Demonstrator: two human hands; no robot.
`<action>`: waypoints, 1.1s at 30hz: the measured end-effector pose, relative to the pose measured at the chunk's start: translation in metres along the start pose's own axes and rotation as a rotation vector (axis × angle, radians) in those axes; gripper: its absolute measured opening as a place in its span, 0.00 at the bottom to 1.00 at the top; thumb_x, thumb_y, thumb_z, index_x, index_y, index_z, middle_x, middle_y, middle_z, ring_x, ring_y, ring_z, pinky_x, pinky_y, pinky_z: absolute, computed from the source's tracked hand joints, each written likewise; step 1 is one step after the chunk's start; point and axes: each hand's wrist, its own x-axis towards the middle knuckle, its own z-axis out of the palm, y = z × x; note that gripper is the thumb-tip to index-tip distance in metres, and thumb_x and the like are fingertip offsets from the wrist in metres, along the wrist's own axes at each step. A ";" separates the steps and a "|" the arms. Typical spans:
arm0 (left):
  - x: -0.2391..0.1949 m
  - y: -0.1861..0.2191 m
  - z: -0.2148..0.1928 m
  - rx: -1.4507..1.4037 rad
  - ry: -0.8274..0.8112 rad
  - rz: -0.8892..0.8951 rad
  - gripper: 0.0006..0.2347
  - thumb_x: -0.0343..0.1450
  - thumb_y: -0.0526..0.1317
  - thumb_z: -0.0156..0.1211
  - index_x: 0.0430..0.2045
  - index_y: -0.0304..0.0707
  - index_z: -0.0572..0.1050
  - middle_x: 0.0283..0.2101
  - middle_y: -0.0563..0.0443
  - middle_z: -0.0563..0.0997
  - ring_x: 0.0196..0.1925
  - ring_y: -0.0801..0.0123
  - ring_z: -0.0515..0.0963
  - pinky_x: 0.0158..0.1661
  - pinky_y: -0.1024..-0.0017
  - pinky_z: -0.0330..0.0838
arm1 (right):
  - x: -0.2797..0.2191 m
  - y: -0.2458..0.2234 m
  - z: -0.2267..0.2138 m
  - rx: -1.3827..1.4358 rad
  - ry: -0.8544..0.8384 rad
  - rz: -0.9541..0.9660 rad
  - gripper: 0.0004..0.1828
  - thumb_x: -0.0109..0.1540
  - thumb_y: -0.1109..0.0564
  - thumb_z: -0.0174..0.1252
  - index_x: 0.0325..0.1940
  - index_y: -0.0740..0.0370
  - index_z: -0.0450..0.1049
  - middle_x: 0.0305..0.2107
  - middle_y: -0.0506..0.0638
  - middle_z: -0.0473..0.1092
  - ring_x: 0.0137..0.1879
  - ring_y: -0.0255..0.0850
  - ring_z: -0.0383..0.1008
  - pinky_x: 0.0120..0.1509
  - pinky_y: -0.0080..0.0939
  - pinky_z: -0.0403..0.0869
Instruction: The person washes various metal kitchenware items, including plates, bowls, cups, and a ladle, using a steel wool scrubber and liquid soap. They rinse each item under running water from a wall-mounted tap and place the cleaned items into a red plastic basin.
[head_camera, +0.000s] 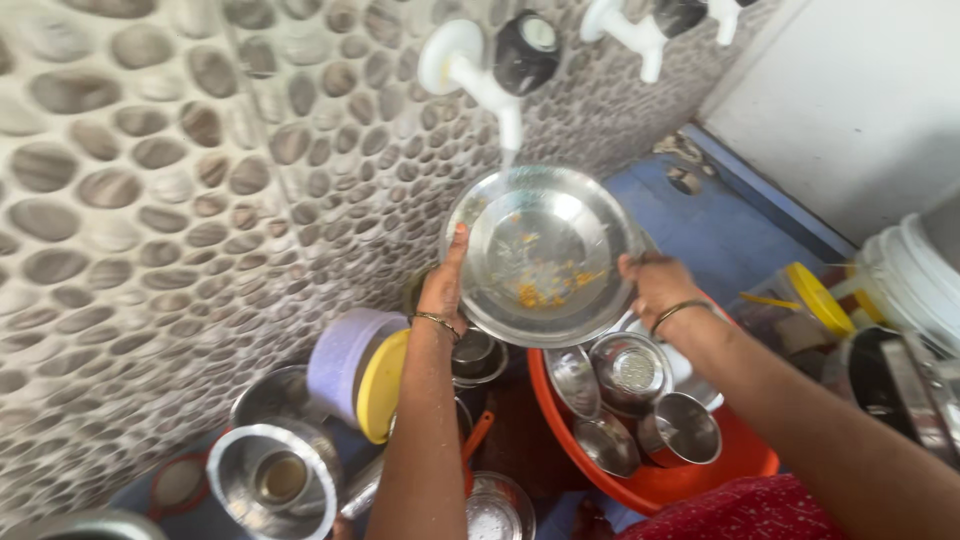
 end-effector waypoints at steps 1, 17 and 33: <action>-0.003 0.004 -0.007 -0.082 -0.024 0.000 0.33 0.69 0.56 0.65 0.61 0.29 0.65 0.51 0.46 0.77 0.53 0.59 0.76 0.52 0.57 0.70 | -0.008 0.008 0.013 0.052 -0.100 -0.012 0.12 0.66 0.57 0.56 0.52 0.65 0.74 0.41 0.51 0.76 0.42 0.42 0.73 0.45 0.49 0.73; 0.025 0.006 -0.056 0.100 0.146 0.474 0.15 0.72 0.44 0.65 0.40 0.24 0.82 0.36 0.46 0.81 0.36 0.67 0.73 0.40 0.68 0.68 | -0.115 -0.001 0.094 -1.369 -0.250 -1.309 0.30 0.69 0.42 0.45 0.69 0.63 0.65 0.67 0.59 0.60 0.73 0.55 0.60 0.77 0.58 0.55; 0.013 -0.037 -0.035 0.117 0.226 0.361 0.16 0.71 0.44 0.61 0.42 0.24 0.80 0.37 0.45 0.83 0.38 0.67 0.77 0.43 0.67 0.72 | -0.143 0.027 0.105 -0.961 -0.740 -0.938 0.24 0.68 0.52 0.46 0.68 0.59 0.66 0.70 0.52 0.60 0.75 0.51 0.59 0.76 0.50 0.60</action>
